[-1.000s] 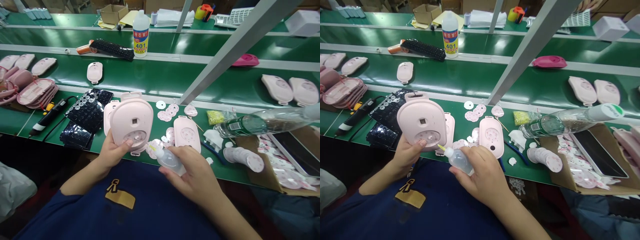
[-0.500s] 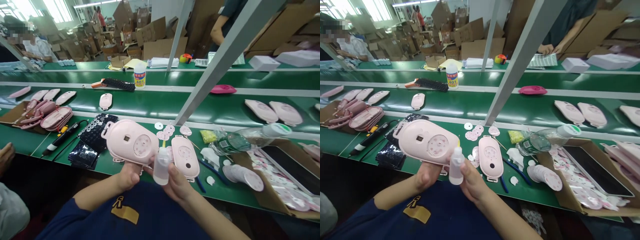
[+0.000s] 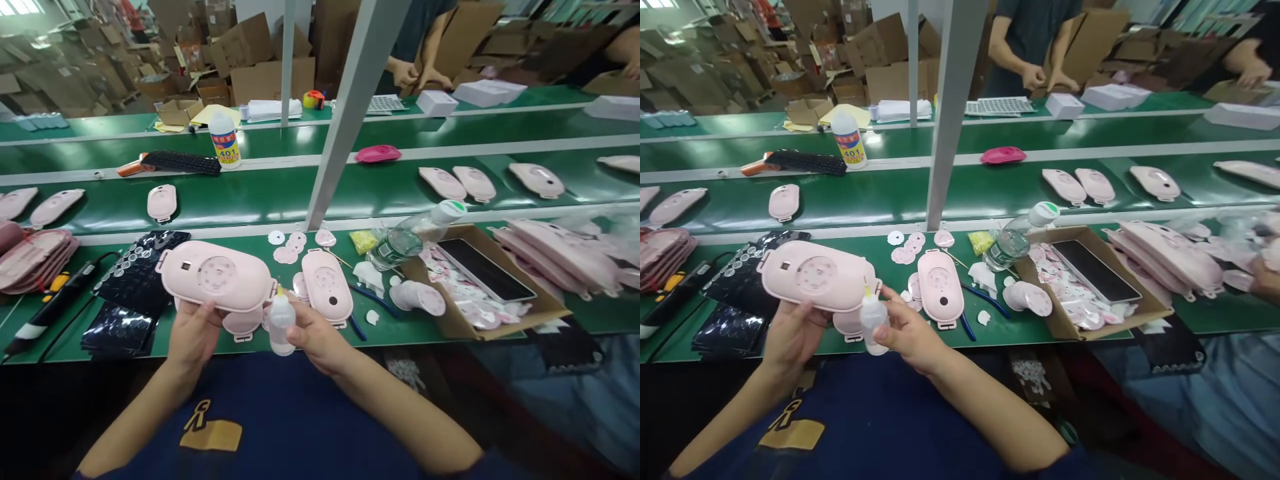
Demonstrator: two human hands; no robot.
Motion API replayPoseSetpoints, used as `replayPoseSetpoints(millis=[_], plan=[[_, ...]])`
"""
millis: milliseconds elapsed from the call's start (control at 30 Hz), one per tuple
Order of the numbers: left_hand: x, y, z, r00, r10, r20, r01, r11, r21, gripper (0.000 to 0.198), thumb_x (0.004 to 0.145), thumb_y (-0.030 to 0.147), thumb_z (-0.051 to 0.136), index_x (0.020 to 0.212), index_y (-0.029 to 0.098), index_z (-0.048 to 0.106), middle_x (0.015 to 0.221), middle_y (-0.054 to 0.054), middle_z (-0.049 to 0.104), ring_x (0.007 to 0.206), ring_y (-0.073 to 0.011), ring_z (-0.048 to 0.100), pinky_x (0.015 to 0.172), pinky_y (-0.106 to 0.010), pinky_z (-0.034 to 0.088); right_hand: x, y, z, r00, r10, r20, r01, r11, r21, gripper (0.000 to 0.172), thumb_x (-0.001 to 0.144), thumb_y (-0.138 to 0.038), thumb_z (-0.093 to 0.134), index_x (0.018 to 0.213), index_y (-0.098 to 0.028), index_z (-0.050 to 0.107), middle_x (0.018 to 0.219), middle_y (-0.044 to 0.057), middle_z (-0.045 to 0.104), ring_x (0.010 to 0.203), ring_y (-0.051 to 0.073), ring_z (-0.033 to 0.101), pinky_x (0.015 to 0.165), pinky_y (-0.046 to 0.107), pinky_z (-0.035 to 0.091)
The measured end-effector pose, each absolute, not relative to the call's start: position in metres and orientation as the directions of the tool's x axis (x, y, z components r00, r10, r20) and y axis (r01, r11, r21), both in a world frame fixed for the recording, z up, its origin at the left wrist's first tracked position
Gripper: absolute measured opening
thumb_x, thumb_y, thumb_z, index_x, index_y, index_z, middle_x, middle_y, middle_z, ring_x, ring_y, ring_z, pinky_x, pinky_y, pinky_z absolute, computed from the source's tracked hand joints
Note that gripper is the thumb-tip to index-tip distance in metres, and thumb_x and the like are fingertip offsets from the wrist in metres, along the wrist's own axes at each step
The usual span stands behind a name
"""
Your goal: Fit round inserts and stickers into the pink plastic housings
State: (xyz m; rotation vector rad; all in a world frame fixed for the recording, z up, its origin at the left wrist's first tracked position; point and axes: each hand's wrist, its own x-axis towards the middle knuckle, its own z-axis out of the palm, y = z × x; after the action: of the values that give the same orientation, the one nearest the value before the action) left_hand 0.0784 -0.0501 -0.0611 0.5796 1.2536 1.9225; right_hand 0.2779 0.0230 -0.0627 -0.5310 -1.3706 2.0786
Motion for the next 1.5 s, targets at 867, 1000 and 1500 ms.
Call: replayPoseSetpoints(millis=[867, 1000, 1500], plan=[[0.044, -0.056, -0.070, -0.391, 0.912, -0.122, -0.385, -0.041, 0.922, 0.052, 0.078, 0.047, 0.079, 0.120, 0.018, 0.068, 0.120, -0.014, 0.072, 0.119, -0.0341, 0.062, 0.110, -0.051, 0.042, 0.256, 0.106, -0.098, -0.516, 0.856, 0.038, 0.773, 0.484, -0.410, 0.053, 0.079, -0.041, 0.064, 0.126, -0.017, 0.059, 0.125, 0.018, 0.064, 0.120, 0.039, 0.054, 0.105, 0.065, 0.028], [0.045, -0.054, -0.066, -0.365, 0.931, 0.002, -0.330, -0.131, 0.935, 0.053, 0.081, 0.044, 0.077, 0.127, 0.019, 0.065, 0.122, -0.014, 0.071, 0.120, -0.0322, 0.062, 0.109, -0.048, 0.044, 0.278, 0.084, -0.066, -0.516, 0.813, 0.271, 0.610, 0.571, -0.550, 0.061, 0.081, -0.049, 0.064, 0.133, -0.019, 0.054, 0.129, 0.019, 0.059, 0.121, 0.037, 0.053, 0.102, 0.058, 0.039], [-0.041, -0.107, -0.058, -0.725, 0.506, 0.468, 0.560, 0.038, 0.828, 0.031, 0.092, 0.037, 0.061, 0.118, 0.021, 0.068, 0.125, -0.011, 0.067, 0.121, -0.0277, 0.060, 0.110, -0.045, 0.042, 0.255, 0.035, -0.074, -0.728, 0.510, -0.459, 0.359, -0.287, -0.888, 0.061, 0.067, -0.076, 0.070, 0.086, -0.019, 0.058, 0.065, -0.001, 0.059, 0.056, 0.014, 0.055, 0.052, 0.030, 0.050]])
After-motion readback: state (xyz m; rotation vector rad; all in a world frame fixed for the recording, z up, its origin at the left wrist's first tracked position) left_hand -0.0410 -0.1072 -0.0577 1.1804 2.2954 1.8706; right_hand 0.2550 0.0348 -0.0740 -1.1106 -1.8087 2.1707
